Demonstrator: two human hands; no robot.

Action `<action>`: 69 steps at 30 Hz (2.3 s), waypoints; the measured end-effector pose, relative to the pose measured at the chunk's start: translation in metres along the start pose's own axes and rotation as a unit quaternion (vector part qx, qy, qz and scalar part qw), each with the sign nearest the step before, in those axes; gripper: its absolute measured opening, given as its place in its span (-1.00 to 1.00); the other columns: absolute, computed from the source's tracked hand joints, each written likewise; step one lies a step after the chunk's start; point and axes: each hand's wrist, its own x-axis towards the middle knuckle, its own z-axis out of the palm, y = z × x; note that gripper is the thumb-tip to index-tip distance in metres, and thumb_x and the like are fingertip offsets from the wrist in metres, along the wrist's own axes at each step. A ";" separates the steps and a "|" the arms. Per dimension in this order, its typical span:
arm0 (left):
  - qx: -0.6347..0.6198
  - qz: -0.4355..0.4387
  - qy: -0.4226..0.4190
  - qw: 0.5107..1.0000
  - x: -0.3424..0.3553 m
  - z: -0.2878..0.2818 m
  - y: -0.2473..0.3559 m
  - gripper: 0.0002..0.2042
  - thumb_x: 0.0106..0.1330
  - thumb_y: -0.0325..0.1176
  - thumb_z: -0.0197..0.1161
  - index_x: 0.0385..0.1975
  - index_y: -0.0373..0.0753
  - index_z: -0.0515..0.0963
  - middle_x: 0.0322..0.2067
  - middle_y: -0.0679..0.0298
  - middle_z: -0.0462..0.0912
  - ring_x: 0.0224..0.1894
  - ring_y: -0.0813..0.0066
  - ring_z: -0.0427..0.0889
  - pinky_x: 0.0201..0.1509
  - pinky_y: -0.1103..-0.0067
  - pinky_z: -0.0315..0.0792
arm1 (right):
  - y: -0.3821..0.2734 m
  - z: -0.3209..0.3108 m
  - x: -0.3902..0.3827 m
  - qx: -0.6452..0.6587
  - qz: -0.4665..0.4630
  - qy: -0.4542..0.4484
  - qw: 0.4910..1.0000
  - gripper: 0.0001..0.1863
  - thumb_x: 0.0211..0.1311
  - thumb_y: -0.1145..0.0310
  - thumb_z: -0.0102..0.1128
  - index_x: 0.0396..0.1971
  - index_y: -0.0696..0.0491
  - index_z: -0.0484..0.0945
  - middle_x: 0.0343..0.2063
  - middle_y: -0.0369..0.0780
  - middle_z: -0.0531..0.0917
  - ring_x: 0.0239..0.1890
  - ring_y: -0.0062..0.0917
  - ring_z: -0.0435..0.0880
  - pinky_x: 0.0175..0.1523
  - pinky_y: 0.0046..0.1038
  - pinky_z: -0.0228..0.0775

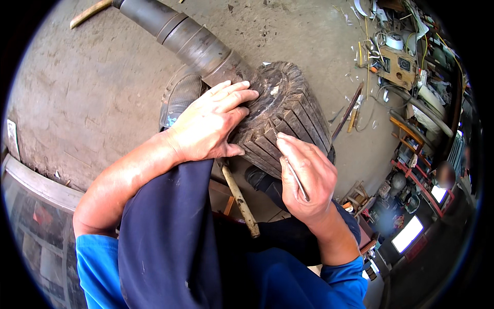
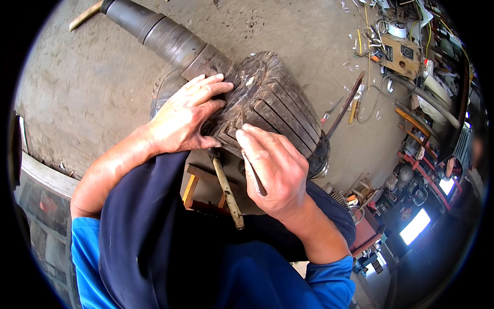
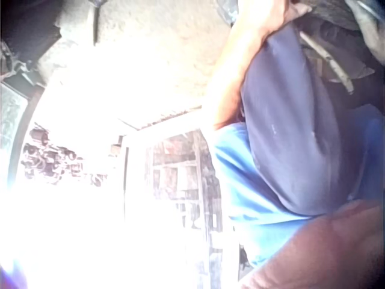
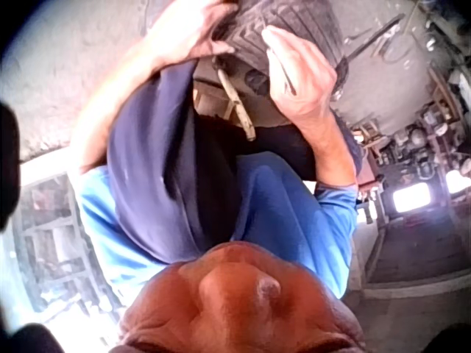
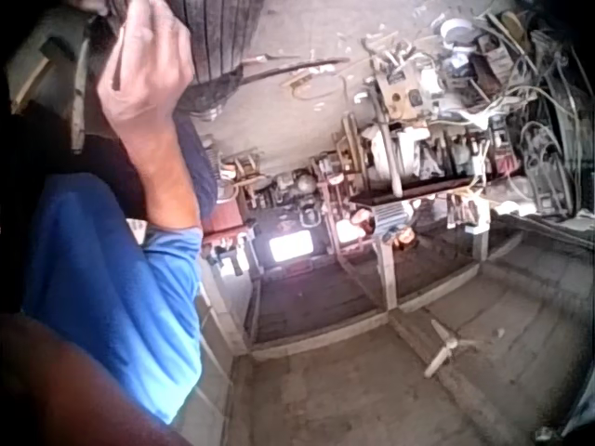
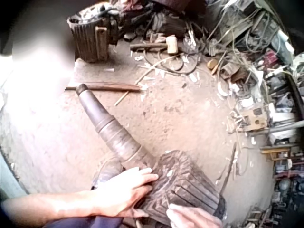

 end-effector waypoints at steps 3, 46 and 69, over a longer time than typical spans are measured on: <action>0.002 0.000 -0.001 1.000 0.001 -0.002 0.002 -0.22 -0.05 -0.04 0.62 0.13 -0.47 0.60 0.44 -0.02 0.36 0.58 -0.05 0.21 0.66 0.06 0.08 | 0.001 -0.011 0.009 0.033 0.016 -0.021 0.999 -0.60 0.09 0.73 0.35 -0.01 0.23 0.66 -0.13 0.02 0.76 -0.17 -0.13 0.80 -0.06 -0.26 0.68; -0.006 -0.032 -0.007 0.999 0.002 0.000 0.005 -0.24 -0.16 -0.19 0.70 0.10 -0.45 0.63 0.45 0.09 0.37 0.59 -0.01 0.20 0.66 0.09 0.09 | 0.000 -0.033 -0.074 0.052 0.128 0.055 0.989 -0.72 0.19 0.67 0.37 -0.08 0.28 0.65 -0.12 0.08 0.77 -0.12 -0.09 0.81 0.02 -0.25 0.67; 0.028 -0.029 0.010 0.999 0.004 0.007 0.005 -0.29 -0.11 -0.16 0.71 0.06 -0.44 0.66 0.43 0.13 0.42 0.56 0.04 0.26 0.65 0.15 0.14 | 0.057 -0.007 -0.085 -0.169 0.066 -0.061 0.981 -0.85 0.14 0.49 0.41 -0.36 0.06 0.58 -0.49 -0.24 0.50 -0.52 -0.37 0.63 -0.44 -0.33 0.49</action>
